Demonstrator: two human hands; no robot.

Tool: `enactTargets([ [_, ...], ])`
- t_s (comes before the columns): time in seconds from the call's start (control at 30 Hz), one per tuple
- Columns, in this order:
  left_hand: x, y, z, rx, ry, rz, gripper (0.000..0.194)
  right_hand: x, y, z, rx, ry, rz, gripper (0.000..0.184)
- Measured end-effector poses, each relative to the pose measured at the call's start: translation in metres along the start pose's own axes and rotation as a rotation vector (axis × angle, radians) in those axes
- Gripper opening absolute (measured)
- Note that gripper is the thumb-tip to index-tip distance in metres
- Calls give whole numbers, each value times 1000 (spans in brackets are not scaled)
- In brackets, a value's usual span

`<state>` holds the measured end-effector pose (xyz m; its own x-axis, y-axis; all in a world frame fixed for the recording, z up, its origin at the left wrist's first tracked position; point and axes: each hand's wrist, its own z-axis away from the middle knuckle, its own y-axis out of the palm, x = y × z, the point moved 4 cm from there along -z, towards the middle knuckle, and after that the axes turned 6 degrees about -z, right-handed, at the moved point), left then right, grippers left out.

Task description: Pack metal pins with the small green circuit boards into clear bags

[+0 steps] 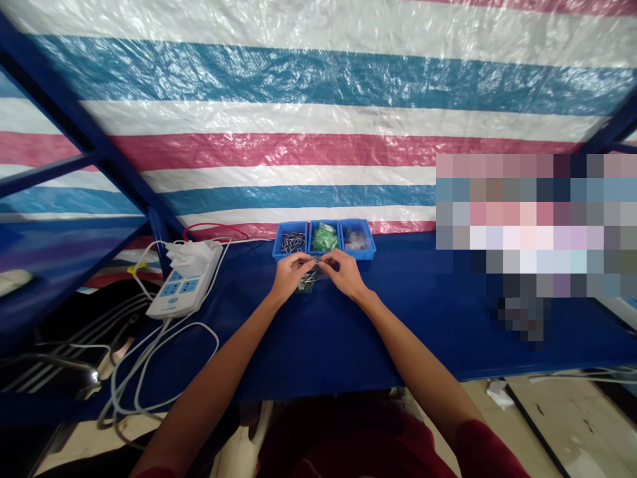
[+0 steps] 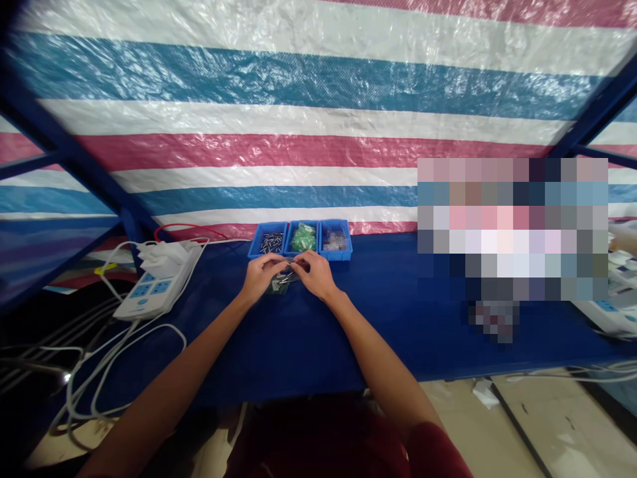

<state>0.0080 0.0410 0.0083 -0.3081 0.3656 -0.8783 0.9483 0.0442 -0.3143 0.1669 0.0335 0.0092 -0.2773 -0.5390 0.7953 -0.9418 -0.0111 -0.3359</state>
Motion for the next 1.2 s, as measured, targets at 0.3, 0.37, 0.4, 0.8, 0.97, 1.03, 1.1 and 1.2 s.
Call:
enactTargets([
  [0.3,0,3,2,41,-69,52,30,0,2,0,12,55,-53,16],
  [0.37,-1,4,2,58,-79,74,30,0,2,0,23,57,-56,16],
  [0.4,-1,5,2,63,-79,90,30,0,2,0,22,55,-53,16],
  [0.8,1,3,2,1,-34,96,28,-2,4,-1,9,151,-248,28],
  [0.97,-1,4,2,34,-44,110,28,-6,5,0,25,199,-284,33],
  [1.03,-4,4,3,37,-48,118,31,-7,5,0,27,206,-282,32],
  [1.1,-6,3,4,24,-46,137,33,-8,4,0,16,208,-284,31],
  [1.2,-9,1,5,40,0,134,19,-9,3,0,-16,223,-340,31],
])
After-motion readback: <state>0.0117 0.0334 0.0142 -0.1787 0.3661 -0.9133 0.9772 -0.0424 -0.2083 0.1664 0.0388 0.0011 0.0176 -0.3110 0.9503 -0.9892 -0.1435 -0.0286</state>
